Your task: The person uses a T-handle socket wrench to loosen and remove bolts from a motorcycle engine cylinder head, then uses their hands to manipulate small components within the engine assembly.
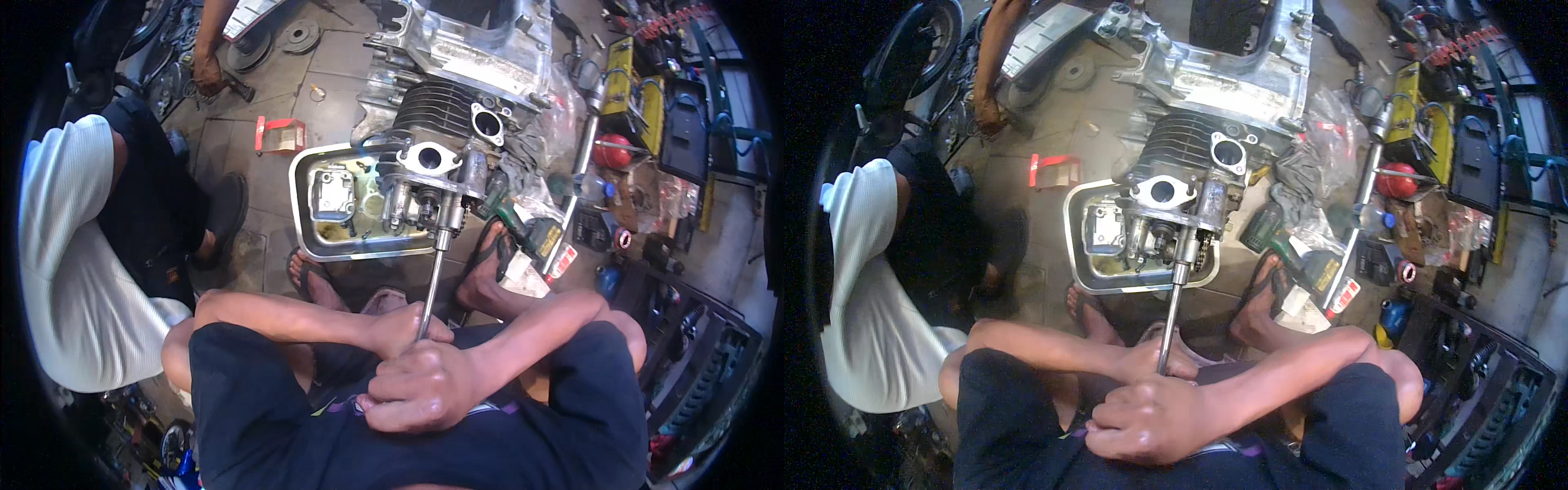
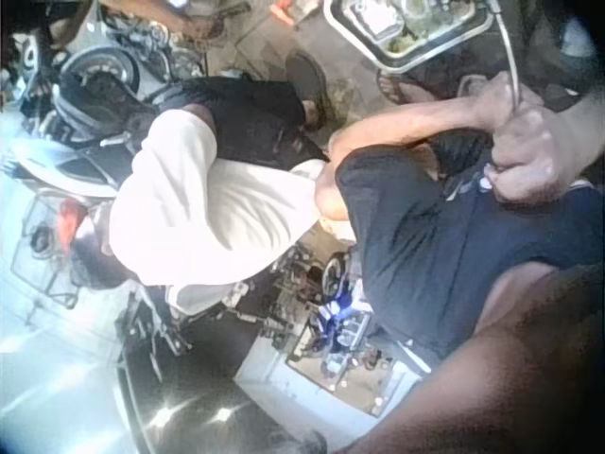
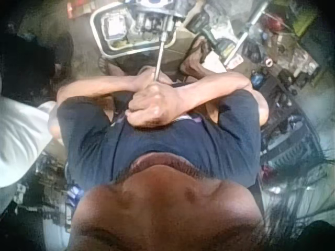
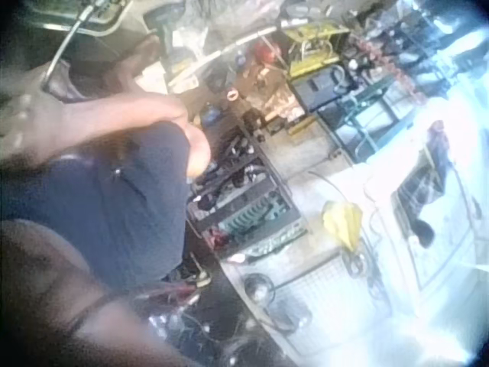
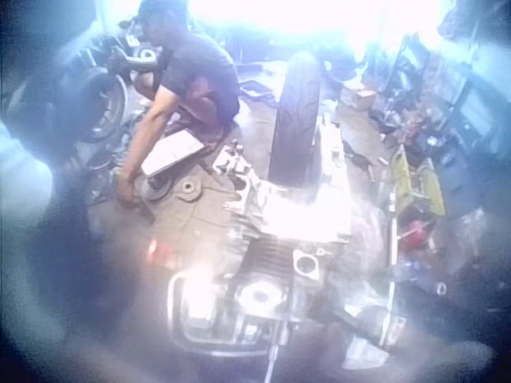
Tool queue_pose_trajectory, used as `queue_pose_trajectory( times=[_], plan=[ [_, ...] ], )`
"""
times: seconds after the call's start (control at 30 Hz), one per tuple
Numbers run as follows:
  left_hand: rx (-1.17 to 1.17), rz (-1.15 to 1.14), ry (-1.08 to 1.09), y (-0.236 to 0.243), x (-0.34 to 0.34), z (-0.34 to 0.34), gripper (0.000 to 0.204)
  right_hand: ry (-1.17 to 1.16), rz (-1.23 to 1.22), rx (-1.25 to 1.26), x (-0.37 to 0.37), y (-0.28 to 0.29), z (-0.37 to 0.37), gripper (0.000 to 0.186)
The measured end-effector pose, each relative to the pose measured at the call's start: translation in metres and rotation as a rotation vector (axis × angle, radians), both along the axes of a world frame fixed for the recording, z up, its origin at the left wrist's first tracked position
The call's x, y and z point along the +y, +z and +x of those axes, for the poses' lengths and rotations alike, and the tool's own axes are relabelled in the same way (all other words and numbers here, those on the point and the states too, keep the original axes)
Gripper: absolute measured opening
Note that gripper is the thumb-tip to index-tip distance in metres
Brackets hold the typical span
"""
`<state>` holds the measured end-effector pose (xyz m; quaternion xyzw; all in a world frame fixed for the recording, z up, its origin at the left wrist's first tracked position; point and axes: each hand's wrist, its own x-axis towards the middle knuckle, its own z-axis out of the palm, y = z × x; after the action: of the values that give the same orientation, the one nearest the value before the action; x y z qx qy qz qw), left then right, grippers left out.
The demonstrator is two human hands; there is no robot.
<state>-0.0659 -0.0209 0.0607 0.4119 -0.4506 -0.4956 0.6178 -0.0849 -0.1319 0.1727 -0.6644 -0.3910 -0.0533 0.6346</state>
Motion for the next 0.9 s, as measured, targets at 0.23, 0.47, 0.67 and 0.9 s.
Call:
queue_pose_trajectory(
  times=[0.23, 0.47, 0.67, 0.9],
  plan=[
    [0.414, 0.056, -0.266, -0.026, -0.016, -0.017, 0.03, 0.115, -0.325, 0.201, 0.013, 0.015, 0.005, 0.012],
    [0.459, 0.006, -0.366, -0.039, -0.023, -0.026, 0.038, 0.176, -0.538, 0.38, 0.035, 0.022, 0.021, 0.021],
    [0.428, -0.029, -0.36, -0.047, -0.015, -0.034, 0.046, 0.269, -0.724, 0.569, 0.055, 0.016, 0.03, 0.017],
    [0.356, -0.023, -0.32, -0.044, -0.013, -0.042, 0.057, 0.331, -1.049, 0.639, 0.07, 0.0, 0.032, 0.016]
  ],
)
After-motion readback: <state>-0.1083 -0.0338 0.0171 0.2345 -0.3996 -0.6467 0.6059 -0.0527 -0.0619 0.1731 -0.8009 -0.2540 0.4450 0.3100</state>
